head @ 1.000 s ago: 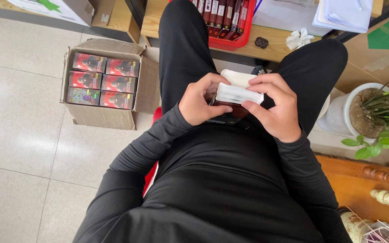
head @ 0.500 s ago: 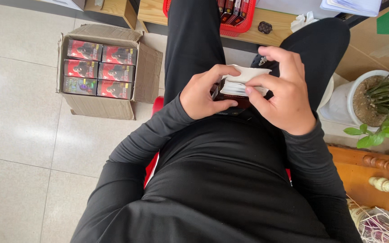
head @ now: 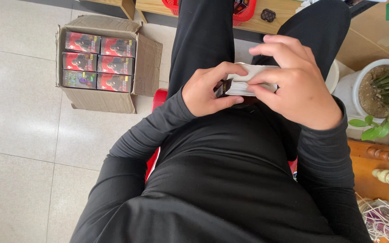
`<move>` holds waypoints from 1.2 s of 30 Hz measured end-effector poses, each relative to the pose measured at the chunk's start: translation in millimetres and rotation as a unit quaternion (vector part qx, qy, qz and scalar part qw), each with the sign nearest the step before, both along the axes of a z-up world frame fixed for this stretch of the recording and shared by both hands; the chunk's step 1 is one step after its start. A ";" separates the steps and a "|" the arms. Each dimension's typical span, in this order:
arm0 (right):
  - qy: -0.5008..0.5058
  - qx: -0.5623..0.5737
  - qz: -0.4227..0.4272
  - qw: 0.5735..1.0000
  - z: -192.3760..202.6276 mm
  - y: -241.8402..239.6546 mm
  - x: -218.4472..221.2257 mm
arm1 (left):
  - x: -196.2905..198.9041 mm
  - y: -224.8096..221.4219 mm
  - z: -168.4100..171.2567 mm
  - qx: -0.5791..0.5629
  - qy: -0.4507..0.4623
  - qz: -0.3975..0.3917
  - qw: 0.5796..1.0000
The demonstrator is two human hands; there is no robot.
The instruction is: The person removes phone screen protectors from sleeves, returns them to the sleeves, gathers a stack of items, and wipes a product box with a cloth.
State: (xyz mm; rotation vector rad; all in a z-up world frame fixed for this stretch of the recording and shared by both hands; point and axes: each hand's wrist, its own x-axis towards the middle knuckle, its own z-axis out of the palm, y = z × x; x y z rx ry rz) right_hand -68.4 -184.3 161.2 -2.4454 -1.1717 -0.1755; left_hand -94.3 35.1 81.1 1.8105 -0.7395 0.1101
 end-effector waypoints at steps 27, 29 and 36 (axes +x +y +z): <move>0.075 0.456 -0.057 0.885 -109.9 9.0 -10.9 | 16.2 -4.7 -37.2 -0.189 -0.086 0.087 0.974; 0.062 0.452 -0.056 0.888 -108.9 8.4 -8.9 | 15.7 -3.5 -29.1 -0.197 -0.098 0.076 0.972; 0.126 0.514 -0.056 0.847 -112.0 10.9 -17.3 | 9.9 -11.3 -14.9 -0.256 -0.043 0.099 0.961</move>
